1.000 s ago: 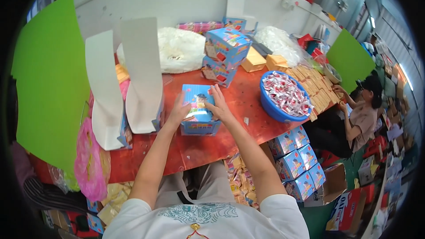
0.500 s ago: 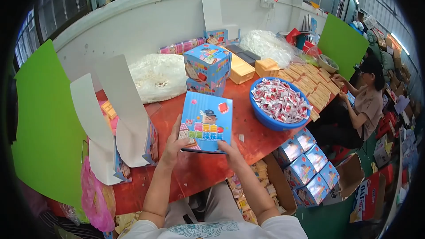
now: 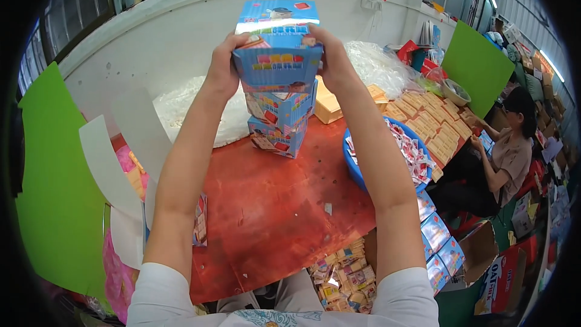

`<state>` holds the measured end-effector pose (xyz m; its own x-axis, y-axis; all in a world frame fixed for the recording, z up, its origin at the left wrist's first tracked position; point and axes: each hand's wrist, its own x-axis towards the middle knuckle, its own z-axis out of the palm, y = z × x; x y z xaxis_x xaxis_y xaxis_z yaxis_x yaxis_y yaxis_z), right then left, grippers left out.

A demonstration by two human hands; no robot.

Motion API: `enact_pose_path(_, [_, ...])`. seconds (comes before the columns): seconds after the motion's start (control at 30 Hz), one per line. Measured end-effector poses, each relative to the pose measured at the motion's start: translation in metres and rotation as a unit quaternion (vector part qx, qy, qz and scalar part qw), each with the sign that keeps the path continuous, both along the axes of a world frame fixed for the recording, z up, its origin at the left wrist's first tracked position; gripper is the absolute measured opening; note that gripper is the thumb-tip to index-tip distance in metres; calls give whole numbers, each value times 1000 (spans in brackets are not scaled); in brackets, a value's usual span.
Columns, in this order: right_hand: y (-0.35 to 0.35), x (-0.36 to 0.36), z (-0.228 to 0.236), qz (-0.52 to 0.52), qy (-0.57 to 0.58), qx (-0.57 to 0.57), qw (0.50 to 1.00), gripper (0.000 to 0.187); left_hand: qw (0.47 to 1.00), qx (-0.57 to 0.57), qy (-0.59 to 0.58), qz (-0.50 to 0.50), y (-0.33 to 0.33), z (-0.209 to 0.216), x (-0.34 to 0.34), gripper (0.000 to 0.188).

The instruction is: Packing individual snack packets into cardboard display boxes.

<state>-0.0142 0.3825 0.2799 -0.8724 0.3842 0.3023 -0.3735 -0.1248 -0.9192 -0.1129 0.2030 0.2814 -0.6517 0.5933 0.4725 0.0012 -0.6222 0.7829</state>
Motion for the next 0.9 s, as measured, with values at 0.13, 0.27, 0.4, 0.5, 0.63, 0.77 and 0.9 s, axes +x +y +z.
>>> enact_pose_path(0.13, [19, -62, -28, -101, -122, -20, 987, 53, 992, -111, -55, 5, 36, -31, -62, 47])
enact_pose_path(0.27, [32, -68, -53, -66, -100, -17, 993, 58, 993, -53, -100, -38, 44, -51, -93, 52])
enact_pose_path(0.4, [39, -66, -70, -23, -35, -29, 999, 65, 974, -44, -201, 96, 47, -63, -86, 54])
enact_pose_path(0.5, [29, -59, -93, -75, 5, -66, 995, 60, 951, 37, -164, 261, 16, -84, -61, 59])
enact_pose_path(0.63, [-3, 14, -118, -167, 78, -32, 982, 42, 976, 60, -56, 202, -4, -152, 34, 50])
enact_pose_path(0.77, [-53, 107, -193, -108, 4, 28, 994, 23, 983, -98, -41, 147, -43, -222, 157, 49])
enact_pose_path(0.9, [-170, 194, -260, 27, -139, 23, 990, 13, 941, -274, 119, 157, -130, -274, 222, 45])
